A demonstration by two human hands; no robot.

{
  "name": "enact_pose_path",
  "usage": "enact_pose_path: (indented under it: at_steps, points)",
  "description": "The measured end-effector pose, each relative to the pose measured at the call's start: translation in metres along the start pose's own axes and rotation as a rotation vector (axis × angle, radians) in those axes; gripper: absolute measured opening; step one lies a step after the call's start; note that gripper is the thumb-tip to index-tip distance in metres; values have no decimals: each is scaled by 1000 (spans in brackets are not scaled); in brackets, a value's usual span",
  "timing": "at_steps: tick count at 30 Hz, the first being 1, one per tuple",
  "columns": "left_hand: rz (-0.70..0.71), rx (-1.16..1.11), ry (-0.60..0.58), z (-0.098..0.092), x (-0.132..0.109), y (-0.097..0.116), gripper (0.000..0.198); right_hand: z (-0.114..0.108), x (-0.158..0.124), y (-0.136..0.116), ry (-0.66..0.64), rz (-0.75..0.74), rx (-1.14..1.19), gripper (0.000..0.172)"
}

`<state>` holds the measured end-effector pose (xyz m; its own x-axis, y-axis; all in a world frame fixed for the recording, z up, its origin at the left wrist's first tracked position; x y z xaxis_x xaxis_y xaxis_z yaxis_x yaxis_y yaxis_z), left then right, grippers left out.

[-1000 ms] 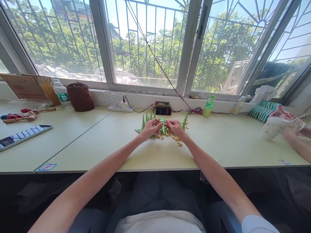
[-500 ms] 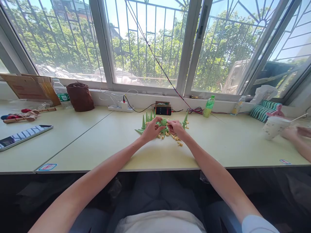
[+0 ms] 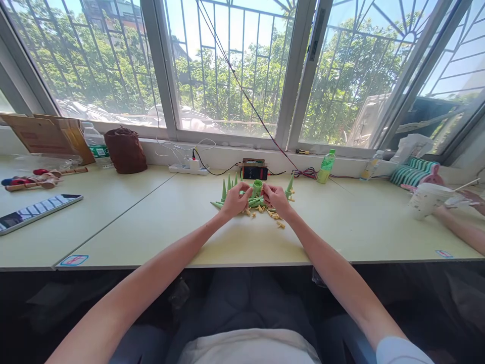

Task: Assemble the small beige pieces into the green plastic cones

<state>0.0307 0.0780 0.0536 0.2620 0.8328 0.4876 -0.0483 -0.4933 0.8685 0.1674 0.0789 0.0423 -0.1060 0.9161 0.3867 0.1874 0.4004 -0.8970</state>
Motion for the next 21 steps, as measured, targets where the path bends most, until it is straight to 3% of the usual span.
enact_pose_path:
  at_steps: [4, 7, 15, 21]
  points:
    - [-281, -208, -75, 8, -1, -22, 63, 3, -2, -11, -12, -131, -201, 47]
    - [-391, -314, -115, 14, -5, -26, 66, 7, -4, -14, -23, -186, -294, 47]
    - [-352, -410, -238, 22, -8, -19, 55, 8, -7, -11, -71, -86, -86, 47]
    - [-301, -298, -331, 23, -13, -10, 49, 7, -7, -7, -98, -14, -23, 50]
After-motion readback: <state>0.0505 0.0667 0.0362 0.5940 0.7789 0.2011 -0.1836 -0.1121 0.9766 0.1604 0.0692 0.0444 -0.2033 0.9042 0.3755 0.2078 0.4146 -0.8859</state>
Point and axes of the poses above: each hand's wrist, its own x-axis towards the middle knuckle, its own z-axis out of the palm, y = z × x, the point moved 9 cm from there along x, towards the middle knuckle, and after that the axes turned 12 degrees about -x, right-handed, at the moved point
